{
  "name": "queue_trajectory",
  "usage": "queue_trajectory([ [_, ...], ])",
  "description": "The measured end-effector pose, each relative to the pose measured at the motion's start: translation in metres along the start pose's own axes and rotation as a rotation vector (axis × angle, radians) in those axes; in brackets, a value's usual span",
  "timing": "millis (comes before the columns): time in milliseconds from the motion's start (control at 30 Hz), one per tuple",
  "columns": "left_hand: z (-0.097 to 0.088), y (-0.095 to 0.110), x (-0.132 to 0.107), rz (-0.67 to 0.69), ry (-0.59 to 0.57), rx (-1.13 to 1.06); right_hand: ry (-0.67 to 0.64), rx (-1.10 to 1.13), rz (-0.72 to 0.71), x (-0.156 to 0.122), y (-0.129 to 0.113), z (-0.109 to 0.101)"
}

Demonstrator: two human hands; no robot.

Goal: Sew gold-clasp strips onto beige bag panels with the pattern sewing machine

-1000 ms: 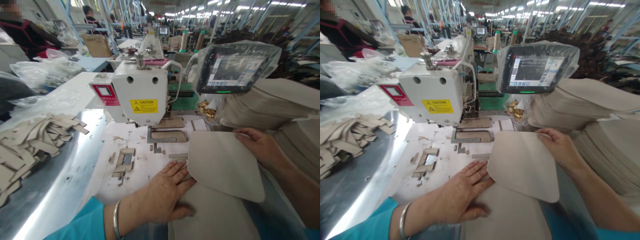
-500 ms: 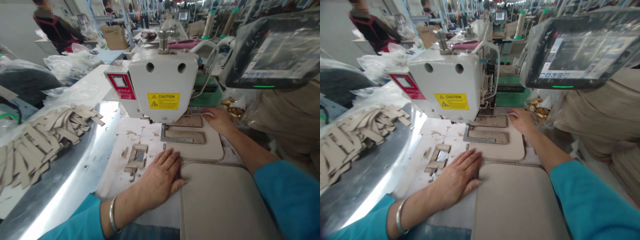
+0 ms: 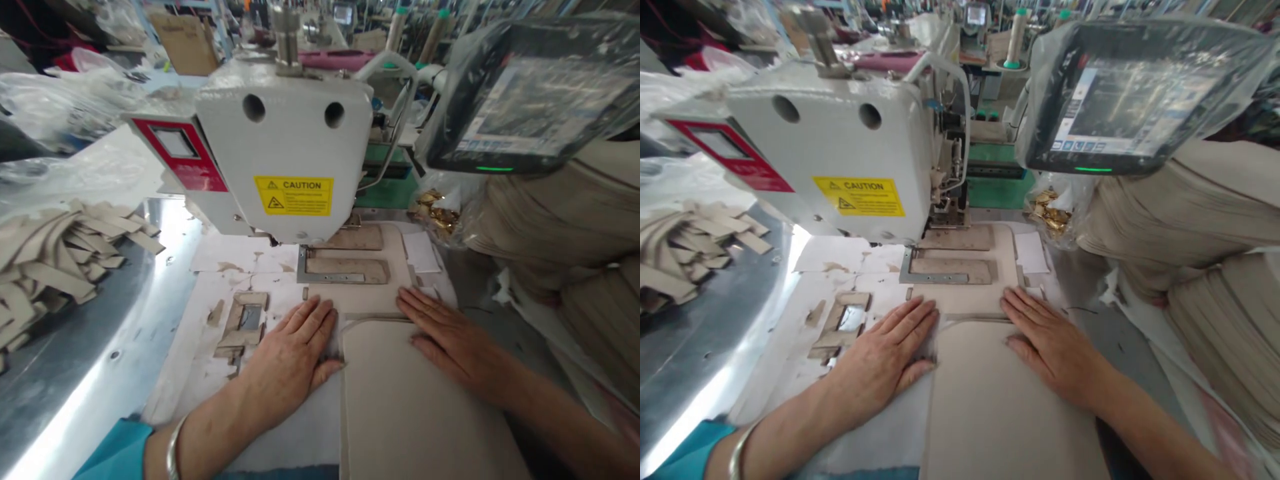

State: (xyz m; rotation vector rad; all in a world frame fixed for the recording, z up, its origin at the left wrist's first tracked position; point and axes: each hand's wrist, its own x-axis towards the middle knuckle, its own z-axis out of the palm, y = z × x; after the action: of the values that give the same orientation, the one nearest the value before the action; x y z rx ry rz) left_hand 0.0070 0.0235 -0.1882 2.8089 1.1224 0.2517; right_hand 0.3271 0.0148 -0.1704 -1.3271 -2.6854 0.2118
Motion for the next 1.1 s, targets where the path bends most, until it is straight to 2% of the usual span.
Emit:
queue_trajectory([
  [200,-0.002,-0.001,0.006,-0.015,-0.002,-0.022,0.059,-0.121,0.025,0.002,-0.001,0.014],
  [400,-0.004,0.001,0.011,-0.04,0.019,-0.021,0.017,-0.16,-0.005,0.002,-0.003,0.013],
  [700,-0.013,0.008,0.022,-0.083,-0.062,0.024,0.019,-0.12,0.005,0.005,-0.005,0.007],
  [833,-0.006,0.016,0.017,-0.135,-0.05,0.047,0.027,-0.088,0.019,0.002,-0.009,0.007],
  [933,0.002,0.02,0.008,-0.164,-0.039,0.046,0.092,-0.064,0.02,-0.001,-0.007,0.011],
  [1100,0.006,0.019,0.003,-0.153,-0.034,0.066,0.151,-0.067,0.034,0.003,0.0,0.014],
])
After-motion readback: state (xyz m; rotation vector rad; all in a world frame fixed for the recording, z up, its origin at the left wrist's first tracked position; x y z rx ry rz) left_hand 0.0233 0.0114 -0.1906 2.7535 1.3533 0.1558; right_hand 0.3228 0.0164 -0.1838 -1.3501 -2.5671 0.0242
